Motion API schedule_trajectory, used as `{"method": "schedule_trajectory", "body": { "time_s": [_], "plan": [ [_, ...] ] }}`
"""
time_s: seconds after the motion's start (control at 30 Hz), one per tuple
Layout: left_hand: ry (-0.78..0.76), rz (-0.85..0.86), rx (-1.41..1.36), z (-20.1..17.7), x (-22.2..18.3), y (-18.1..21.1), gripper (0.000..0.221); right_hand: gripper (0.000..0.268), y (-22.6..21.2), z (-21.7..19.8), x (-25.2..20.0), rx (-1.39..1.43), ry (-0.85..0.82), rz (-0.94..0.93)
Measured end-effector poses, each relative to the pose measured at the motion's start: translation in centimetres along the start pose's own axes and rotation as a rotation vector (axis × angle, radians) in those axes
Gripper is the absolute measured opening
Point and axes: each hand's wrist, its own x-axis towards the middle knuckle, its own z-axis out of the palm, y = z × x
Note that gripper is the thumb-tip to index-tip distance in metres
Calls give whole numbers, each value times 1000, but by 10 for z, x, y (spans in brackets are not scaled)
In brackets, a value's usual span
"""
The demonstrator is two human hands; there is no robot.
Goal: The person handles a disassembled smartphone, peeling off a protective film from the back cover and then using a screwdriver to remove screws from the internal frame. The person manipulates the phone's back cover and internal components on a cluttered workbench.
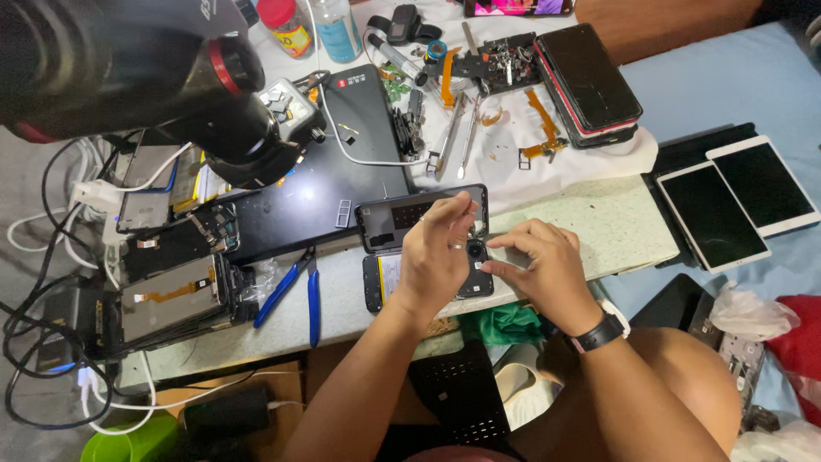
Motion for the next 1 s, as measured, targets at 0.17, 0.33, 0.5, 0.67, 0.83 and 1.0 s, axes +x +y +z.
{"method": "schedule_trajectory", "body": {
  "time_s": [0.17,0.33,0.5,0.67,0.83,1.0],
  "plan": [
    [-15,-28,-70,-3,-3,9,38,49,8,-10,-1,57,-94,-68],
    [-43,7,-103,-4,-5,17,39,50,9,-11,-1,71,-122,-60],
    [-63,20,-68,-3,-5,17,40,49,8,-11,-2,47,-128,-66],
    [-73,13,-64,-2,-7,17,39,49,7,-10,-2,53,-113,-61],
    [-195,36,-82,-9,-6,17,45,45,6,-11,-2,94,-109,-45],
    [-282,20,-149,-14,-2,18,48,43,8,-10,-1,80,-110,-47]
  ]
}}
